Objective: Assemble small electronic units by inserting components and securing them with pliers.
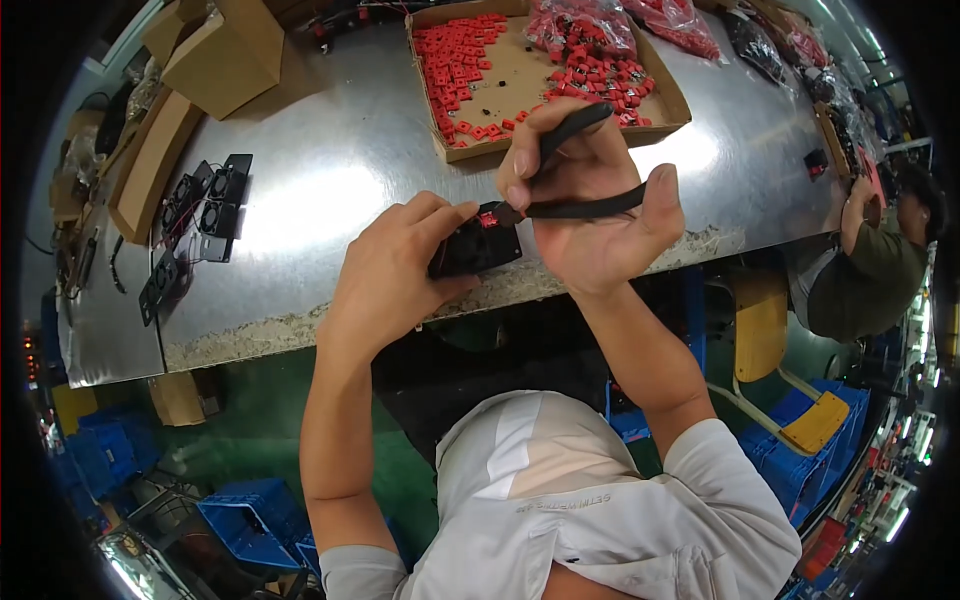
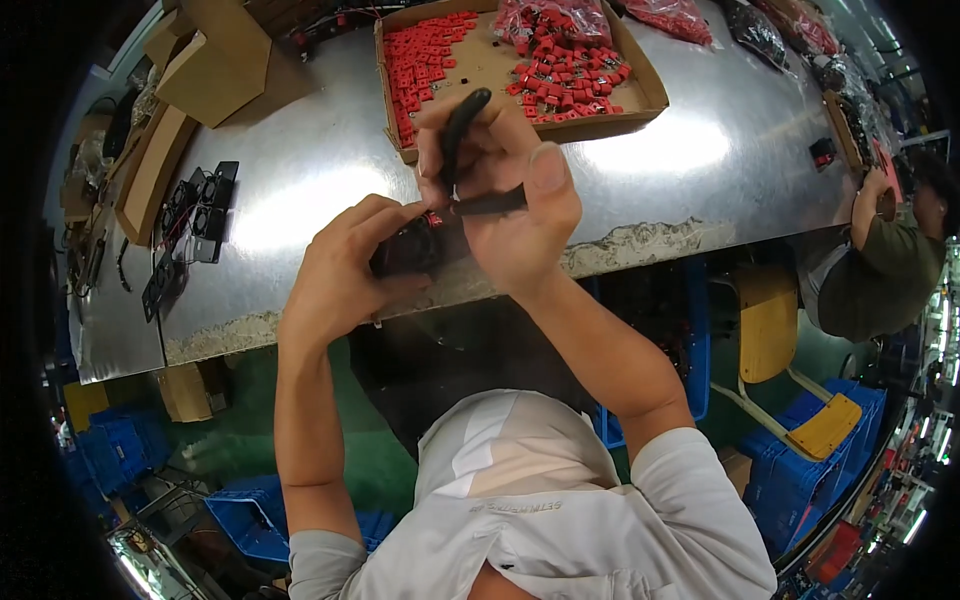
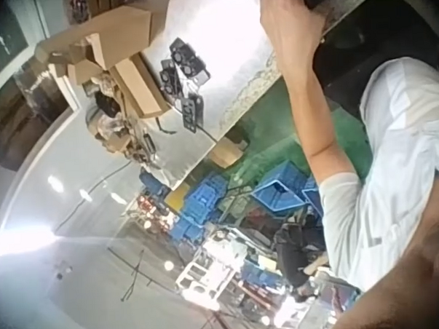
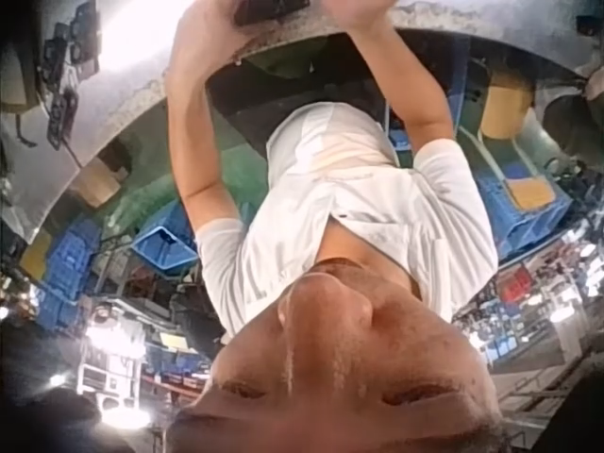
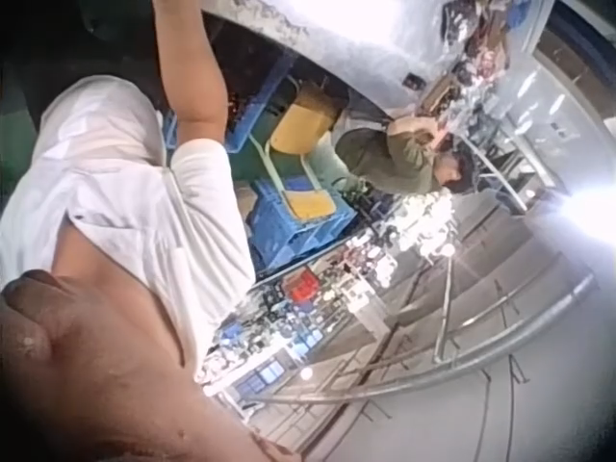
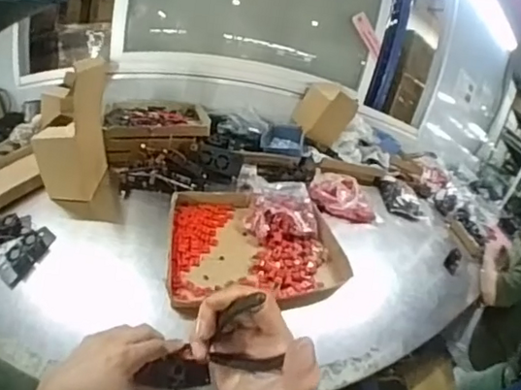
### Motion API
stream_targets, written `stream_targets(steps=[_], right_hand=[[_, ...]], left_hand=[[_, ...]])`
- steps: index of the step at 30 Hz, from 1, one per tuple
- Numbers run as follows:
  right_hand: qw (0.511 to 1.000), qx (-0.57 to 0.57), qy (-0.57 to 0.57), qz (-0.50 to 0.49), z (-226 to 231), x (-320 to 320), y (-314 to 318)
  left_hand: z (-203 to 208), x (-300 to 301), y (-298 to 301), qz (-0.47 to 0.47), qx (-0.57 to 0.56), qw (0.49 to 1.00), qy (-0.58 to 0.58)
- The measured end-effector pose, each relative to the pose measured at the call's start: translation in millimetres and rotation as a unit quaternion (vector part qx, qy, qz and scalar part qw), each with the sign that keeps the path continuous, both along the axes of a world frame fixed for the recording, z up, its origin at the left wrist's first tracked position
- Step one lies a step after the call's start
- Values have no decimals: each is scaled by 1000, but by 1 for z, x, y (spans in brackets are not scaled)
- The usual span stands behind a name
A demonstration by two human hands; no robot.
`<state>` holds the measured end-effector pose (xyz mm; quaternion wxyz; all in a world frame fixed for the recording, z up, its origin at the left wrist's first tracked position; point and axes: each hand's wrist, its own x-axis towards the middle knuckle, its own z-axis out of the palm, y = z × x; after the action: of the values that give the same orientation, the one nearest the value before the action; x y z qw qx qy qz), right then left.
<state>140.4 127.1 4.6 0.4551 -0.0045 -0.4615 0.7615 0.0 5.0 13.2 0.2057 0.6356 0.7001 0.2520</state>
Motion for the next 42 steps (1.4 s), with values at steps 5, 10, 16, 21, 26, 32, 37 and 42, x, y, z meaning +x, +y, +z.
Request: stream_targets(steps=[5,10,16,21,26,32,37,42], right_hand=[[999,-32,24,0,-9,2,0],[999,-43,19,-7,-10,1,0],[999,-27,6,-15,-11,2,0],[999,-34,8,-16,-11,1,-1],[999,-36,-3,-36,-11,1,-4],[995,-17,-48,-89,-8,-4,-14],[994,-20,-59,-94,-5,-2,-14],[991,-59,-58,-103,-5,9,-28]], left_hand=[[-1,1,0,4,0,1000,1],[-1,1,0,5,2,1000,7],[-1,1,0,4,-2,1000,6],[-1,1,-1,10,-14,1000,-3],[-3,1,-1,8,-4,1000,-11],[-6,2,-2,3,28,1000,-11],[-5,5,-3,-4,48,999,-8],[-12,7,-10,-10,58,998,-11]])
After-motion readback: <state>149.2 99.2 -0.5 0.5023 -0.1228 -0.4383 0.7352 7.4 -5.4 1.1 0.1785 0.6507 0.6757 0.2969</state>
